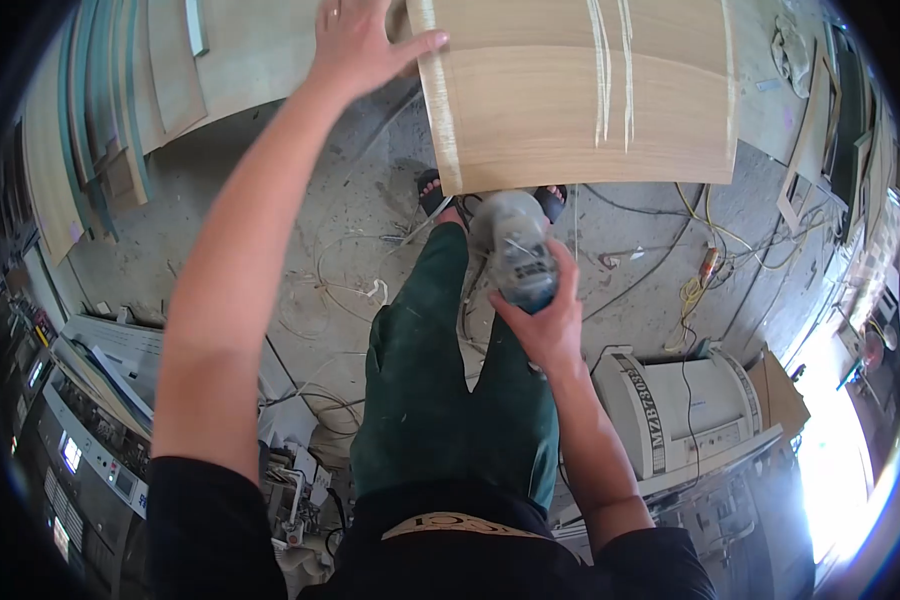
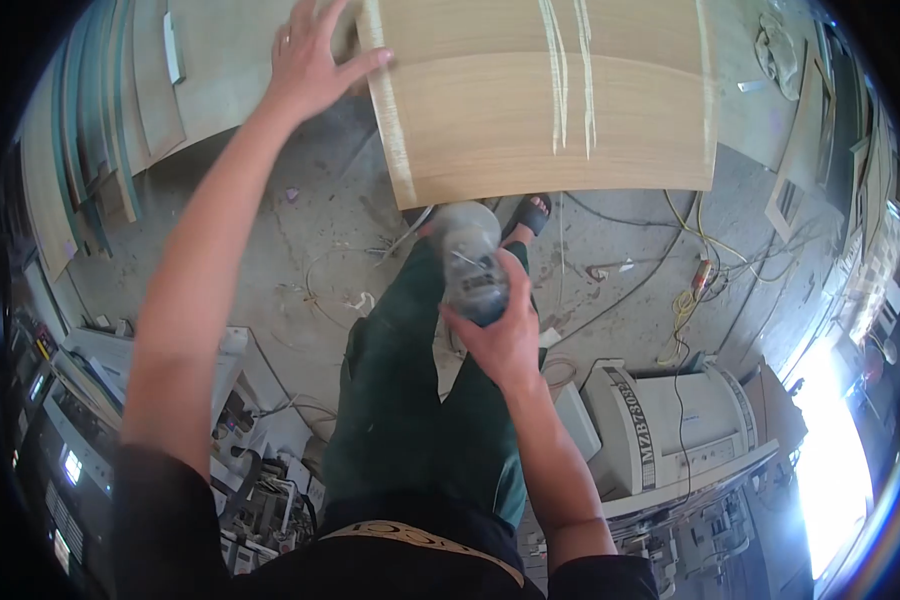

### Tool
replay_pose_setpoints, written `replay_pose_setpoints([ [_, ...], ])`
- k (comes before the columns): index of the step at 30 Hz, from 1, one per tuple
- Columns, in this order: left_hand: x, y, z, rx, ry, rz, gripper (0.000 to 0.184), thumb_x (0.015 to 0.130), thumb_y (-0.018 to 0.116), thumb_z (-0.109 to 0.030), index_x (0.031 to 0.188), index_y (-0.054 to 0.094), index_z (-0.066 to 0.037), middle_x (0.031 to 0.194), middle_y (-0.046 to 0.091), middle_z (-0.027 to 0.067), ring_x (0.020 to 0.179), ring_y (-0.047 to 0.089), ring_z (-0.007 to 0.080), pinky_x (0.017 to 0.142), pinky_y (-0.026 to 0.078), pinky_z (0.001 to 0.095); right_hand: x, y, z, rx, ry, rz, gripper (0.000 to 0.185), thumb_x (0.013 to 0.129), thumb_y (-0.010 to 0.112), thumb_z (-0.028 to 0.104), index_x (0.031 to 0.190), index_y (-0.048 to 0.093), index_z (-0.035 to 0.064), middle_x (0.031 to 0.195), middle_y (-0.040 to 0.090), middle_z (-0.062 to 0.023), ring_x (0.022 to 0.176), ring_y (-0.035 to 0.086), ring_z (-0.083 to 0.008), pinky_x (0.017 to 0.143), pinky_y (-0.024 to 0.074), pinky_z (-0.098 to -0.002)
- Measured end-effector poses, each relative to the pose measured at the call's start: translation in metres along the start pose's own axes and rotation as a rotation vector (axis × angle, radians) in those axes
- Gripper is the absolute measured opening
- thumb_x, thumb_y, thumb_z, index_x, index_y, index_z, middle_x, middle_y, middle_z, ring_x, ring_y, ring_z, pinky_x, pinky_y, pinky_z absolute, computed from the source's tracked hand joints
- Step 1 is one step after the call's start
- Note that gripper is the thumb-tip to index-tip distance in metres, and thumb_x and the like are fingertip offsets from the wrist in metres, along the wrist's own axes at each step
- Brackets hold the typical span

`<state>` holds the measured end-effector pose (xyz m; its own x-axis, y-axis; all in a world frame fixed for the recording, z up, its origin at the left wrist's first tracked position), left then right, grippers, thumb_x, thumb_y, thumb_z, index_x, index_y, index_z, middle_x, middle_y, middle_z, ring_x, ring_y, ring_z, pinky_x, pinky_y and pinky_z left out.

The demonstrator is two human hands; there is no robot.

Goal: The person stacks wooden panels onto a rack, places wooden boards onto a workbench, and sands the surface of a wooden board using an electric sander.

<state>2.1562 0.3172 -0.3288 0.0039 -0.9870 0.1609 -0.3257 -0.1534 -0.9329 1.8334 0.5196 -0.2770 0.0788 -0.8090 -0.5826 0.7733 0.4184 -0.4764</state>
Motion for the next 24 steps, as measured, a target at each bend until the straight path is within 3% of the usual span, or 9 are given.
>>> replay_pose_setpoints([
  [1,0.011,-0.003,-0.001,-0.014,0.004,0.004,0.094,0.084,0.065,-0.071,0.155,0.035,-0.017,0.157,0.033,0.0254,0.146,0.030,0.0453,0.117,0.023,0.0627,0.005,0.009,0.003,-0.002,-0.058,0.027,0.094,0.070,0.091,0.022,0.147,0.038,0.0124,0.129,0.062,-0.0215,0.116,0.065,-0.0389,0.097,0.0520,-0.0458],
  [3,0.015,0.027,0.014,0.064,-0.208,0.503,0.118,0.080,0.065,-0.077,0.165,0.005,-0.021,0.167,-0.002,0.0294,0.154,-0.004,0.0491,0.121,0.003,0.0666,0.013,0.019,0.012,-0.041,-0.095,0.050,0.093,0.071,0.091,0.024,0.146,0.039,0.0141,0.128,0.063,-0.0215,0.114,0.065,-0.0412,0.095,0.0533,-0.0476],
  [6,0.012,0.064,0.039,0.123,-0.184,0.414,0.122,0.077,0.071,-0.073,0.165,0.006,-0.018,0.165,0.004,0.0329,0.153,0.001,0.0528,0.119,0.005,0.0691,0.018,0.033,0.019,-0.047,-0.149,0.090,0.091,0.071,0.091,0.027,0.146,0.039,0.0146,0.127,0.064,-0.0204,0.113,0.065,-0.0430,0.093,0.0544,-0.0485],
  [9,0.012,0.040,0.018,0.102,-0.190,0.427,0.125,0.076,0.072,-0.074,0.165,0.004,-0.019,0.166,0.004,0.0326,0.153,0.001,0.0523,0.119,0.005,0.0694,0.019,0.036,0.025,-0.118,-0.236,0.099,0.091,0.072,0.090,0.027,0.146,0.039,0.0139,0.127,0.064,-0.0192,0.113,0.065,-0.0418,0.093,0.0542,-0.0474],
  [16,0.016,0.040,0.016,0.102,-0.223,0.452,0.126,0.073,0.076,-0.069,0.164,0.007,-0.017,0.166,0.005,0.0313,0.153,0.001,0.0513,0.119,0.006,0.0694,0.033,-0.012,0.008,-0.088,-0.050,-0.047,0.090,0.072,0.090,0.024,0.146,0.039,0.0138,0.132,0.061,-0.0209,0.116,0.063,-0.0434,0.095,0.0528,-0.0491],
  [17,0.015,0.041,0.016,0.101,-0.222,0.452,0.126,0.073,0.076,-0.069,0.164,0.007,-0.017,0.166,0.005,0.0313,0.153,0.001,0.0513,0.119,0.006,0.0694,0.035,-0.021,0.003,-0.028,0.027,-0.056,0.090,0.072,0.090,0.022,0.146,0.040,0.0125,0.134,0.058,-0.0229,0.118,0.063,-0.0420,0.097,0.0520,-0.0473],
  [24,0.016,0.039,0.012,0.102,-0.228,0.452,0.125,0.074,0.077,-0.068,0.164,0.007,-0.016,0.166,0.006,0.0311,0.154,0.002,0.0506,0.119,0.005,0.0685,0.044,-0.074,-0.023,-0.092,0.022,-0.237,0.092,0.073,0.090,0.021,0.148,0.038,0.0084,0.133,0.057,-0.0204,0.118,0.061,-0.0325,0.101,0.0481,-0.0419],
])
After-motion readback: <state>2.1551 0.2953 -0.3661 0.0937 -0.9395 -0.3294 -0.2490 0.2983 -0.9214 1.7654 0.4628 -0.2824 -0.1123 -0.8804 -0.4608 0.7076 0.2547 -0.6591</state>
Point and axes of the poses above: each hand's wrist, its own x-axis towards the middle knuckle, its own y-axis out of the palm, z = x × y, the point moved 7 cm from there along x, towards the middle knuckle
